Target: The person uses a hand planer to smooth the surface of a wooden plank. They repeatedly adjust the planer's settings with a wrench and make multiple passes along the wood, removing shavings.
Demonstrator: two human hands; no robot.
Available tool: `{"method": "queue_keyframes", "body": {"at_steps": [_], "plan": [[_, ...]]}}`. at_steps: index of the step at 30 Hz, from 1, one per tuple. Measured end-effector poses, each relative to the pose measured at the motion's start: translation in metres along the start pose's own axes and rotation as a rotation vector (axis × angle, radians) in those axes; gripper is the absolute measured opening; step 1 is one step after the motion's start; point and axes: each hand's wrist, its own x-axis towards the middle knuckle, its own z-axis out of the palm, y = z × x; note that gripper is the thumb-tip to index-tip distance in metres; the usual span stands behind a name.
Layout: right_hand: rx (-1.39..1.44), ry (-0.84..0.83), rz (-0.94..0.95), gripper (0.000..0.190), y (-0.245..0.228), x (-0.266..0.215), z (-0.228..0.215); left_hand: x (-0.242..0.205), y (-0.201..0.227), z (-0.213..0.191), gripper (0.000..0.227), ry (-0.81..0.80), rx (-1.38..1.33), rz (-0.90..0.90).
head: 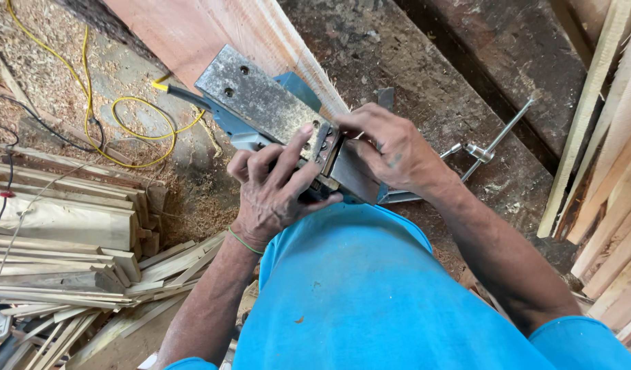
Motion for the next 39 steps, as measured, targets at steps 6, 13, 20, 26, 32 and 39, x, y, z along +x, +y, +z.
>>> {"method": "queue_keyframes", "body": {"at_steps": [6,13,20,26,32,39], "plan": [[-0.392,-0.149,-0.356,0.035,0.002,0.026,-0.019,-0.004,-0.024,0.005,0.067,0.173,-0.099,0.031],[-0.697,-0.209,-0.636,0.029,0.000,0.046,-0.021,-0.001,-0.026,0.004,0.070,0.161,-0.118,0.028],[-0.672,-0.170,-0.718,0.025,0.022,0.046,-0.017,-0.001,-0.028,0.001,0.070,0.146,-0.167,-0.007],[-0.574,-0.088,-0.718,0.032,0.029,0.038,-0.017,0.004,-0.016,-0.005,0.065,0.051,-0.113,-0.009],[-0.552,-0.019,-0.675,0.031,0.039,0.022,-0.012,0.019,-0.021,-0.032,0.076,-0.172,-0.053,0.090],[-0.210,0.064,-0.372,0.031,0.033,0.002,-0.002,0.034,-0.022,-0.035,0.072,-0.341,-0.108,0.153]]}}
